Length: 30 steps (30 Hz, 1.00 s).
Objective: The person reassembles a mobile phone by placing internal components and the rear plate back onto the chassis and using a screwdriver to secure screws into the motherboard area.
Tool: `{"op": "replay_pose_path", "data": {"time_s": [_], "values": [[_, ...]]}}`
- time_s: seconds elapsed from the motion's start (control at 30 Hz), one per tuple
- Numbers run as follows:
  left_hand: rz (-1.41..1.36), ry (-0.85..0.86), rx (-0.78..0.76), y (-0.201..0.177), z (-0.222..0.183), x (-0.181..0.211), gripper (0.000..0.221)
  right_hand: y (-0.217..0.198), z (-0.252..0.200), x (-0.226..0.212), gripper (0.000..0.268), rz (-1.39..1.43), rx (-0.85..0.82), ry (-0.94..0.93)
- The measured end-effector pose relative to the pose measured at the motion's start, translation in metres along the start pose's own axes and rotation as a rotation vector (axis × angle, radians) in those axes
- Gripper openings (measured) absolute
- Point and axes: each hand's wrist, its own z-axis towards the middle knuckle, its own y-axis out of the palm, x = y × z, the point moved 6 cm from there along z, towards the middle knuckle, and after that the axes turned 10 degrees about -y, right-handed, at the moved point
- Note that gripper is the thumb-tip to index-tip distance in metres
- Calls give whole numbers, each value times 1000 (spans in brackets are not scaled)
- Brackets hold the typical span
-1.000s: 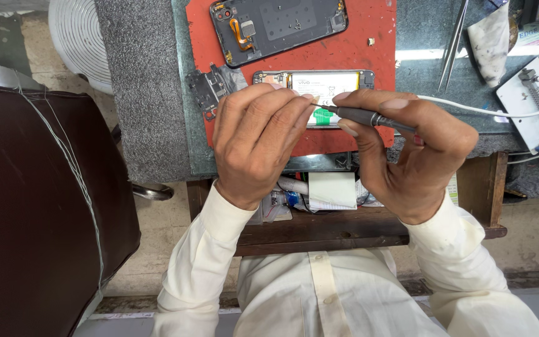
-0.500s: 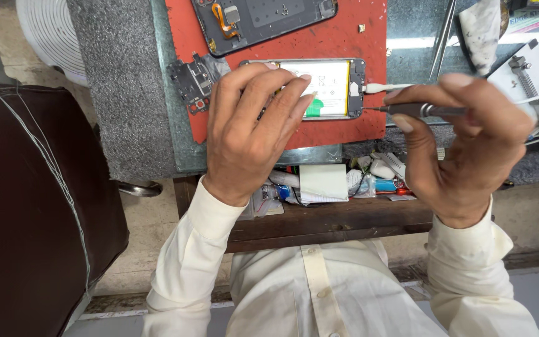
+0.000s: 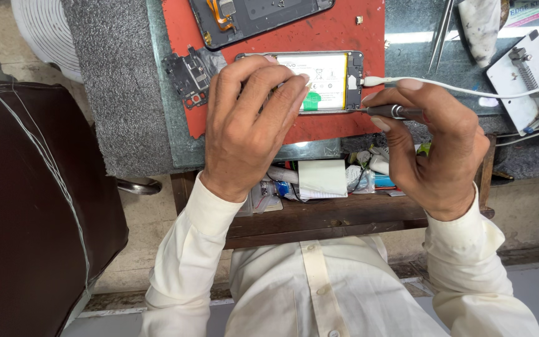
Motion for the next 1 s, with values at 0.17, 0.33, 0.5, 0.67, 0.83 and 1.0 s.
{"op": "replay_pose_path", "data": {"time_s": [0.17,0.33,0.5,0.67,0.83,1.0], "values": [[5,-4,-6,1,-1,-1,20,2,2,0,56,-12,-14,-17],[9,-6,-16,1,-1,-1,21,-4,2,-3,61,-102,-40,-40],[17,-2,-29,2,-1,-1,22,-13,3,2,41,-84,32,-32],[12,-9,-30,2,-1,0,22,-19,4,-9,32,-310,45,-21],[18,-4,-40,2,-1,-1,22,-17,4,-6,33,-249,64,-110],[33,3,-31,5,-1,-2,21,-15,1,-1,32,-227,64,-107]]}}
